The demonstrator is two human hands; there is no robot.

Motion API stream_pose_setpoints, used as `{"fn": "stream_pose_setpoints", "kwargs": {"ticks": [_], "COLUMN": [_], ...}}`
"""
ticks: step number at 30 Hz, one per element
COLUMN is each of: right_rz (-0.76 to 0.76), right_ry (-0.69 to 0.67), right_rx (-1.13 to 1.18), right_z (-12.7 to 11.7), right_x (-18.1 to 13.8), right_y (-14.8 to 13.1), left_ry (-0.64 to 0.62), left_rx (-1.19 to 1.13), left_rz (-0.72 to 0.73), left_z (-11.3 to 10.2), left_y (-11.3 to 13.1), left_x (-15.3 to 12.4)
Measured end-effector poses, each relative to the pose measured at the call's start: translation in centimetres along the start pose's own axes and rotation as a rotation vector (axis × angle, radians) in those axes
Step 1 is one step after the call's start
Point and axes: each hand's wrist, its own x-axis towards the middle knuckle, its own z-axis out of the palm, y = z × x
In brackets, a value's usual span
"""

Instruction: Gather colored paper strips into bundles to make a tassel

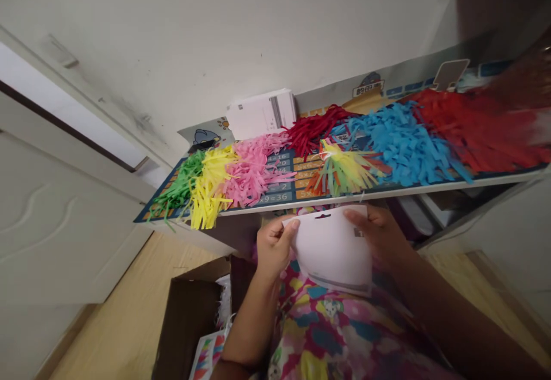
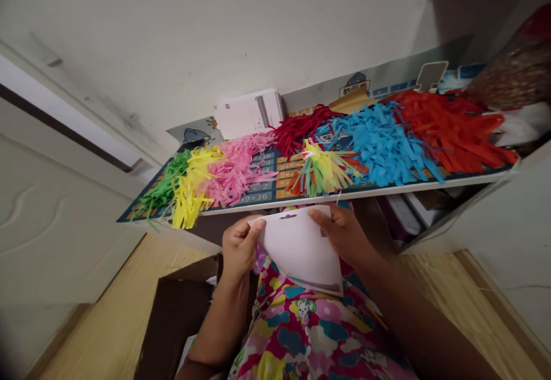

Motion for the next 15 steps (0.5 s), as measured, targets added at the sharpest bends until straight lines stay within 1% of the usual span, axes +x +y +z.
{"fn": "stream_pose_setpoints", "kwargs": {"ticks": [3,6,9,11,13,15], "right_rz": [-0.051,-0.101,-0.164,-0.206,-0.237,-0.238], "right_ry": [0.045,0.085,0.042,0.002,-0.034,-0.065], "right_rx": [-0.044,-0.031,-0.013,-0.04,-0.077,-0.091], "right_z": [0.1,0.0,-0.3,-0.6,-0.9,-1.1], "right_x": [0.0,0.1,-0.1,-0.4,-0.7,-0.8], "right_y": [-0.1,-0.3,-0.5,-0.6,-0.7,-0.8], "left_ry": [0.053,0.115,0.165,0.198,0.213,0.202], "left_rx": [-0.05,-0.143,-0.272,-0.33,-0.342,-0.293], "left_rz": [-0.015,-0.056,-0.095,-0.094,-0.077,-0.055], "left_z": [-0.1,-0.1,0.2,0.2,0.0,-0.5], "left_y": [-0.6,-0.9,-1.0,-1.1,-1.4,-1.7], "left_x": [0.0,0.0,0.0,0.0,-0.1,-0.2]}}
